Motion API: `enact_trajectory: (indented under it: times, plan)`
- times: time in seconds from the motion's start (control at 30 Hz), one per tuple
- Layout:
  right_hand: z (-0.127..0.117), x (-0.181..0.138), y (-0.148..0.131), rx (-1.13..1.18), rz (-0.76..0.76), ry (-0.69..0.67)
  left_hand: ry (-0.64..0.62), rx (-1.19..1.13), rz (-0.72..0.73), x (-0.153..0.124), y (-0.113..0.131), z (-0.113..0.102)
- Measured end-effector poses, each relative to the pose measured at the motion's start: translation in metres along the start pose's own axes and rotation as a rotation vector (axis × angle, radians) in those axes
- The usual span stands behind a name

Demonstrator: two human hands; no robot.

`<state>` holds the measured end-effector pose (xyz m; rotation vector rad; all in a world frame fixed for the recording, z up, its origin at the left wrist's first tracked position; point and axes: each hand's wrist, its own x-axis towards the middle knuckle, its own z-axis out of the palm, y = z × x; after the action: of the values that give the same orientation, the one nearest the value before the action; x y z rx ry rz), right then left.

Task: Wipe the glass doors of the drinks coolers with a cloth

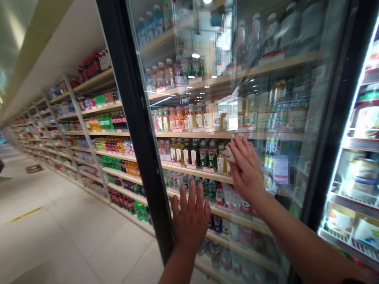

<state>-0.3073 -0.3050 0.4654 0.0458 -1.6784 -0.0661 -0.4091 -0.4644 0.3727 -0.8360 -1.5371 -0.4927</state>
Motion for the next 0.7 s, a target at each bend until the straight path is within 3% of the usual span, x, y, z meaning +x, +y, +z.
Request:
enact_trajectory:
  times: [0.2, 0.4, 0.6, 0.7]
  plan:
    - [0.001, -0.017, -0.001, -0.013, -0.115, -0.154, -0.001, 0.012, 0.016, 0.000, -0.002, 0.001]
    - [-0.004, -0.003, 0.020, 0.004, 0.052, 0.041, 0.011, 0.005, 0.018, 0.001, -0.002, 0.002]
    - [-0.003, -0.020, 0.016, -0.014, -0.110, -0.126, 0.015, 0.010, 0.032, 0.002, -0.003, 0.003]
    - [-0.006, -0.010, 0.026, 0.006, -0.021, -0.049, 0.018, 0.016, 0.030, 0.003, -0.004, 0.004]
